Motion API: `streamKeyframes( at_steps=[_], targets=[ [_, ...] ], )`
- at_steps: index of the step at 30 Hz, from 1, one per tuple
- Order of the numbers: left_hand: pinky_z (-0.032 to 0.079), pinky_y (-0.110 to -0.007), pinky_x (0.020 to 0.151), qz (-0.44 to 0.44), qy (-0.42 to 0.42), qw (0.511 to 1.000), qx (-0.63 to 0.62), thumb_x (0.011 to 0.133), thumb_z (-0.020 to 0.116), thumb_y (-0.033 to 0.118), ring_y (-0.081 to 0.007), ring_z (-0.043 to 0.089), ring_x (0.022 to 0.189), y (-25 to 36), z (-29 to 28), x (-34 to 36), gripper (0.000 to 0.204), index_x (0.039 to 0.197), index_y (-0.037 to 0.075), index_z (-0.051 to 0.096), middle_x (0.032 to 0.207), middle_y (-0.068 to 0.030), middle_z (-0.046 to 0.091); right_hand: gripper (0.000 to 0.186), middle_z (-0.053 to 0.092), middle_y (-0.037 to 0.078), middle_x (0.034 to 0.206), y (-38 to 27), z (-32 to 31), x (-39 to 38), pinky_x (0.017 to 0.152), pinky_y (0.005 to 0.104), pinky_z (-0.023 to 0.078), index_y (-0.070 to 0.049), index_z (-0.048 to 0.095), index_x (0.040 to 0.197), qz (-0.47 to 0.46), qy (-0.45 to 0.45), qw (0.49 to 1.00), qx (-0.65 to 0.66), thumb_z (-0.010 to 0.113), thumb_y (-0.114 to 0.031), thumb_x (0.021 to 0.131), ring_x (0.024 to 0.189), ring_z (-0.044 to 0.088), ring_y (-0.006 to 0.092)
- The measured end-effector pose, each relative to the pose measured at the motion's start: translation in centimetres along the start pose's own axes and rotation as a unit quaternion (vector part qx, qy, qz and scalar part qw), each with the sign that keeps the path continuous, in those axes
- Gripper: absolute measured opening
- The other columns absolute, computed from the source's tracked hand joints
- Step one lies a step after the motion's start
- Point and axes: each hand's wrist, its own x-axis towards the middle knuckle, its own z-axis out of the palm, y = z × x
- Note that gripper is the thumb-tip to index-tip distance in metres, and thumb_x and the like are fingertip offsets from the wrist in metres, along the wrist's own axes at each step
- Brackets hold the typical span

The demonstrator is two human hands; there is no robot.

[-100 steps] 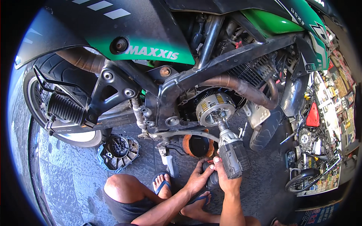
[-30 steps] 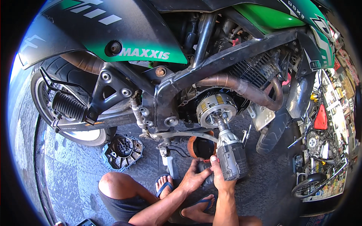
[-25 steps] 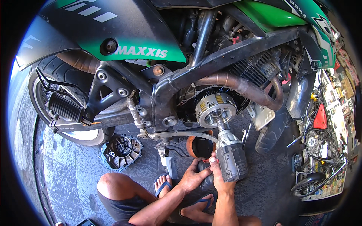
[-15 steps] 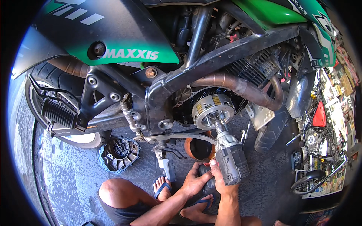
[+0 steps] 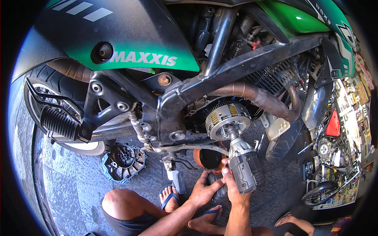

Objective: The person uses a power impact wrench to loosen bolts on a clutch assembly, removes a cylinder head, and then uses a T-handle wrench to tighten bolts on the clutch plates while working in a service bay.

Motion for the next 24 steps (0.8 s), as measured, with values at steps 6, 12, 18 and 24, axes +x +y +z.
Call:
streamKeyframes(
  at_steps=[6,12,18,24],
  targets=[
    [0.046,-0.032,0.092,-0.003,-0.004,1.000,-0.012,0.082,0.073,0.036,-0.0183,0.057,0.105,0.2,0.0,0.2,0.063,0.129,0.003,0.048,0.113,-0.0129,0.063,0.032,0.063,0.008,0.091,1.3,-0.3,-0.3,0.058,0.0260,0.052,0.001,0.058,0.115,-0.049,0.003,0.991,-0.127,0.070,-0.008,0.086,0.072,0.060,0.0140],
    [0.046,-0.031,0.092,0.006,-0.007,1.000,-0.013,0.083,0.073,0.034,-0.0180,0.057,0.104,-0.1,-0.1,0.5,0.061,0.130,0.004,0.048,0.113,-0.0125,0.062,0.032,0.062,0.008,0.092,1.9,-0.3,-0.4,0.057,0.0274,0.053,0.001,0.058,0.113,-0.025,0.011,0.992,-0.120,0.071,-0.009,0.086,0.072,0.060,0.0148],
    [0.045,-0.031,0.092,0.005,-0.023,0.999,-0.044,0.083,0.073,0.034,-0.0178,0.057,0.103,-0.7,0.0,0.6,0.060,0.130,0.004,0.048,0.111,-0.0121,0.063,0.032,0.063,0.008,0.093,0.9,-0.2,-0.2,0.059,0.0277,0.052,0.001,0.059,0.112,-0.026,0.011,0.996,-0.080,0.072,-0.009,0.085,0.075,0.061,0.0154],
    [0.047,-0.030,0.089,0.001,-0.014,0.999,-0.040,0.083,0.073,0.031,-0.0168,0.058,0.100,-0.5,-0.1,1.0,0.058,0.129,0.004,0.049,0.109,-0.0114,0.063,0.031,0.063,0.009,0.093,1.0,-0.1,0.0,0.061,0.0284,0.052,0.001,0.059,0.111,-0.059,0.015,0.985,-0.163,0.072,-0.012,0.085,0.077,0.061,0.0170]
  ],
)
